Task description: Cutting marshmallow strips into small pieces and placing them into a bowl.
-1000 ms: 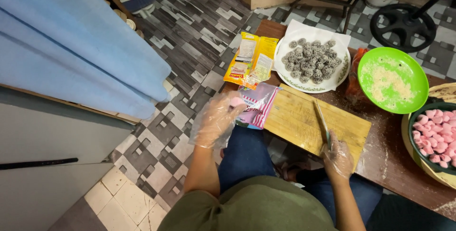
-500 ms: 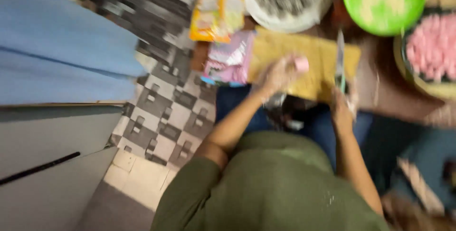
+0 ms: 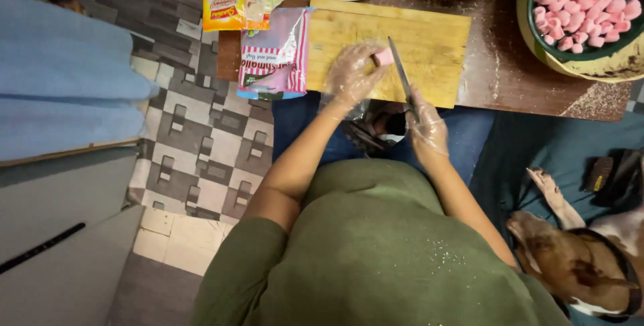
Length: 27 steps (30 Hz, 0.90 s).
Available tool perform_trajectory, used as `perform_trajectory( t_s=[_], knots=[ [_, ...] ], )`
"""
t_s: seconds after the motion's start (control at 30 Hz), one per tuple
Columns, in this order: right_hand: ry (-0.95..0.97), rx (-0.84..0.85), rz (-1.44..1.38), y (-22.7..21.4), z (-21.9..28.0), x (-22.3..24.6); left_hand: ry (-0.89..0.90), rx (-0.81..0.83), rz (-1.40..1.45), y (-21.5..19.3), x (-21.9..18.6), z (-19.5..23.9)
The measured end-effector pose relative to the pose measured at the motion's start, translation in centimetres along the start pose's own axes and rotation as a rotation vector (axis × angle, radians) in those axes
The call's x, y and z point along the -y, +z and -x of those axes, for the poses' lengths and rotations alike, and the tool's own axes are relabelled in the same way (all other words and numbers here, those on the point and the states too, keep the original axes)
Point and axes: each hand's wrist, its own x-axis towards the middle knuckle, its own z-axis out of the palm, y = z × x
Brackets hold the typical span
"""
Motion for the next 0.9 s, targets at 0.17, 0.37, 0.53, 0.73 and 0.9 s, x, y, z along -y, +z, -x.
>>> perform_trajectory(
  t_s=[0.17,0.37,0.53,0.73,0.9],
  knots=[
    [-0.029,0.027,0.372,1.4,0.7,-1.4,-0.005,-0.052,-0.030,0.1,-0.6,-0.1],
    [-0.021,0.076,0.435,1.9,0.7,-3.2,0.000,-0.135,0.054,0.0,-0.7,-0.3],
    [0.014,0.132,0.451,4.1,0.7,-7.6,-0.016,-0.149,0.073,0.1,-0.4,-0.1],
    [-0.100,0.143,0.455,0.9,1.1,-2.6,-0.108,-0.051,0.024,-0.2,-1.3,0.1],
    [-0.173,0.160,0.358,0.5,1.3,-2.1,-0.260,0.062,-0.069,-0.5,-1.9,0.0]
  ],
)
